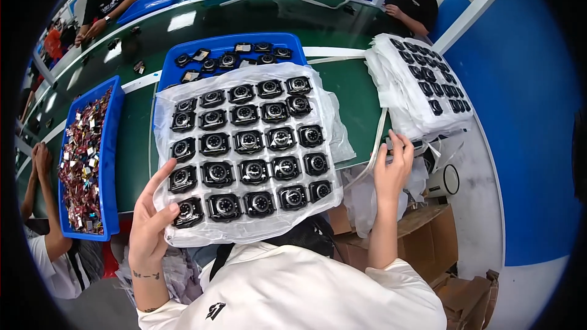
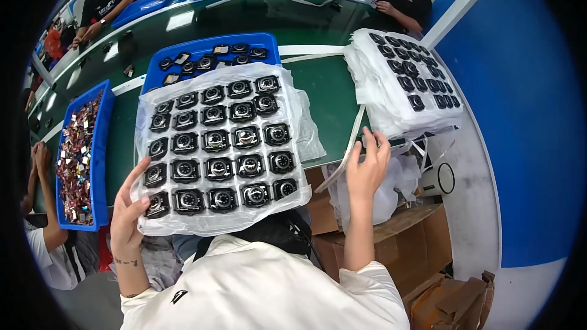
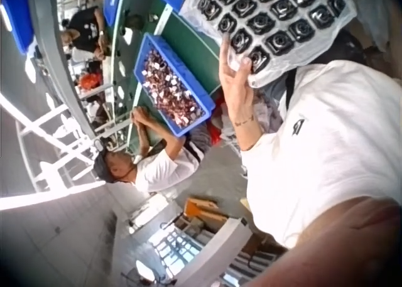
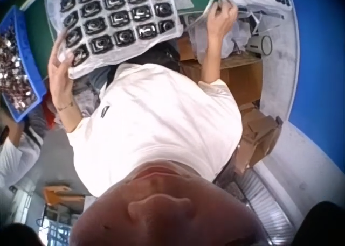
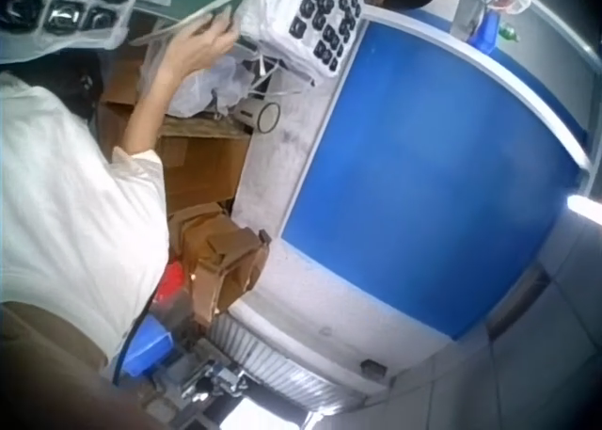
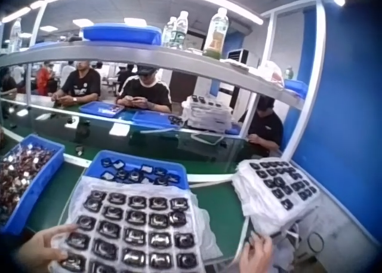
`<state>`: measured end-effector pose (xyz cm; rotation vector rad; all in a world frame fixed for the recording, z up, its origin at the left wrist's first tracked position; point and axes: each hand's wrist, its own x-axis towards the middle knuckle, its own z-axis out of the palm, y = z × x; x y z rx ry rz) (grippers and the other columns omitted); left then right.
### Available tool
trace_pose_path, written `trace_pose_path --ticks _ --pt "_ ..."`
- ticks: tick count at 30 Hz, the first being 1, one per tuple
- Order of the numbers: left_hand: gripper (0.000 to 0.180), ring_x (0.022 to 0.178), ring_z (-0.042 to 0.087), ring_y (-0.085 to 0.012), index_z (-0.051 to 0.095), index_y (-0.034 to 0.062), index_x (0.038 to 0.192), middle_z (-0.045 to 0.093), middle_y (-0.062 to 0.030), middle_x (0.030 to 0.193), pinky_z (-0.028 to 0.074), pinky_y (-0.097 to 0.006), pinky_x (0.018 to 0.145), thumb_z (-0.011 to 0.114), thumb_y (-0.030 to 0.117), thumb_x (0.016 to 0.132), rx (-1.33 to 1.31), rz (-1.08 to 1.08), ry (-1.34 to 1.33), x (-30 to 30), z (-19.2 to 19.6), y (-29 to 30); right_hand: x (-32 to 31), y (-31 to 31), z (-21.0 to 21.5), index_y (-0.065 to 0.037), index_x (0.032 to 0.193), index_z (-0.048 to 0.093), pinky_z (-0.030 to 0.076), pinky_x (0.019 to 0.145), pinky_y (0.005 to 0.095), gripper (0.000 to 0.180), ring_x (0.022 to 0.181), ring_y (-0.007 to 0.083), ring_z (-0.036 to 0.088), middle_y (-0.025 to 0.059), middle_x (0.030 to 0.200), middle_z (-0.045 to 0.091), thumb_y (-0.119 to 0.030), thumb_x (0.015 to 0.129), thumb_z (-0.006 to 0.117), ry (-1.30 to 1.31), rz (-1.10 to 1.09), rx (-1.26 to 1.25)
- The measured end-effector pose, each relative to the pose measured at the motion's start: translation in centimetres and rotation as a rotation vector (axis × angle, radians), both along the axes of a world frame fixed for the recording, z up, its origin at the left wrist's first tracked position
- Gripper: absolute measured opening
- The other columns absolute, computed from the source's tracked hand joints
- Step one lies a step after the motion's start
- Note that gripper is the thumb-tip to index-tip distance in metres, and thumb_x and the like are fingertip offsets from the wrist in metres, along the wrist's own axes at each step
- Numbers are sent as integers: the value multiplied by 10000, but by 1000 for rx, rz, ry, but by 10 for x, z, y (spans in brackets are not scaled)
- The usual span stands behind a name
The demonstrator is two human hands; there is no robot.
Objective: The person is assembling and sorting small electronic components on an industrial assembly line.
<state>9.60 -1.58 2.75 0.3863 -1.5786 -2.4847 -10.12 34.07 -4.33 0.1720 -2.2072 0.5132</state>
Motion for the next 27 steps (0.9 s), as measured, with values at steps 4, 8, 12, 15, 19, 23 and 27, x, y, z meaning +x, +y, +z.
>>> trace_pose_path --ticks 4,8,12,15,19,23,27 --pt "720 1176 518 -194 323 -76 1372 475 -180 1322 410 -308 991 658 -11 738 55 -16 12 -4 9 7 -13 27 3 -38 1005 665 474 786 402 238 945 322 594 131 994 620 -154 803 621 -279 -62 -61" --pt "742 1206 490 -202 310 -76 1380 448 -176 1352 378 -323 1021 658 -18 727 33 37 3 0 4 7 -14 17 24 -54 969 674 496 703 388 268 779 295 634 110 962 632 -213 755 689 -277 -54 61" --pt "715 1193 500 -200 324 -70 1372 454 -170 1345 389 -322 1015 653 -21 739 59 30 -7 5 -1 4 -34 -38 58 -30 885 675 480 582 256 218 630 160 594 96 971 650 -153 714 734 -211 303 -180" --pt "436 999 619 -176 485 -52 1224 598 -160 1141 514 -298 851 599 -36 803 187 14 -3 6 -9 1 -85 -90 74 -14 858 673 485 626 259 209 674 153 604 92 973 654 -148 712 742 -181 709 -214" --pt "238 864 670 -198 603 -68 1065 670 -170 951 540 -304 811 552 -37 834 251 -109 40 10 -17 -15 -150 -144 78 -49 909 690 459 844 334 254 928 247 603 135 1051 641 -267 779 693 -449 964 -5" --pt "361 958 655 -251 537 -79 1198 611 -239 1117 539 -336 843 532 -25 841 410 20 50 4 5 -9 -137 -149 87 -98 1091 673 326 1038 426 347 1246 302 437 141 1322 511 -358 886 570 -545 1352 64" --pt "653 1087 568 -376 228 -142 1359 480 -327 1233 485 -431 951 469 -55 759 803 -149 230 -11 49 -13 -128 -136 100 -55 1153 638 275 1068 456 636 1302 320 392 172 1334 495 -586 911 385 -815 1811 -16"
